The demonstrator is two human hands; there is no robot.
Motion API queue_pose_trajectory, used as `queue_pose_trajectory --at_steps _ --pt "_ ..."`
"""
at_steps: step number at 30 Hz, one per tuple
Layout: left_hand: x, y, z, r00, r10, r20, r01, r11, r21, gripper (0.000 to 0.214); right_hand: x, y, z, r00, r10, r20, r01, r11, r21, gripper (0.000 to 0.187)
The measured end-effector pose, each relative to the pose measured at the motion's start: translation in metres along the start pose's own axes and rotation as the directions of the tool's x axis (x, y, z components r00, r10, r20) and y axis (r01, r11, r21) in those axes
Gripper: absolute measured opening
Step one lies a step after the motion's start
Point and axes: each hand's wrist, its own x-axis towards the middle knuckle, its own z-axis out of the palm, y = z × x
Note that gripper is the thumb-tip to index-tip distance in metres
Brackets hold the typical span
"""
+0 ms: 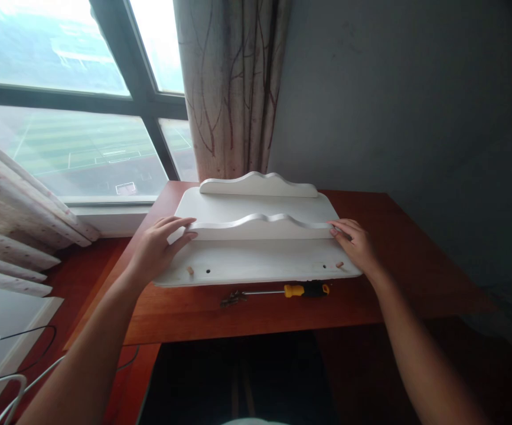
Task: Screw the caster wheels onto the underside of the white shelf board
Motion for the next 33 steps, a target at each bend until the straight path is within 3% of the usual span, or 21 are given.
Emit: queue_pose_trajectory --at_steps 5,8,15,25,33 --pt "-0.013 0.002 -0.003 0.990 -0.135 -0.033 0.130 0.983 -0.130 0.036 -0.003 -0.005 -0.004 0.998 0.068 -0.016 -0.066 0.991 0.120 0.033" --pt "-0.023 0.014 -0.009 0.973 -0.229 -0.005 0.222 0.949 -0.223 0.034 -0.007 -0.007 -0.007 0.990 0.138 -0.026 -0.130 0.972 0.197 0.034" --pt "-0.035 0.040 -0.022 0.935 -0.351 0.053 0.341 0.848 -0.406 0.033 -0.020 -0.018 -0.018 0.971 0.230 0.068 -0.240 0.927 0.288 0.029" --pt "-0.037 0.039 -0.025 0.947 -0.314 0.065 0.316 0.880 -0.353 0.029 -0.024 -0.033 -0.030 0.957 0.278 0.082 -0.289 0.908 0.302 0.030" --pt "-0.032 0.040 -0.025 0.933 -0.338 0.126 0.361 0.868 -0.342 0.033 -0.025 -0.032 -0.029 0.925 0.364 0.111 -0.380 0.878 0.292 0.033"
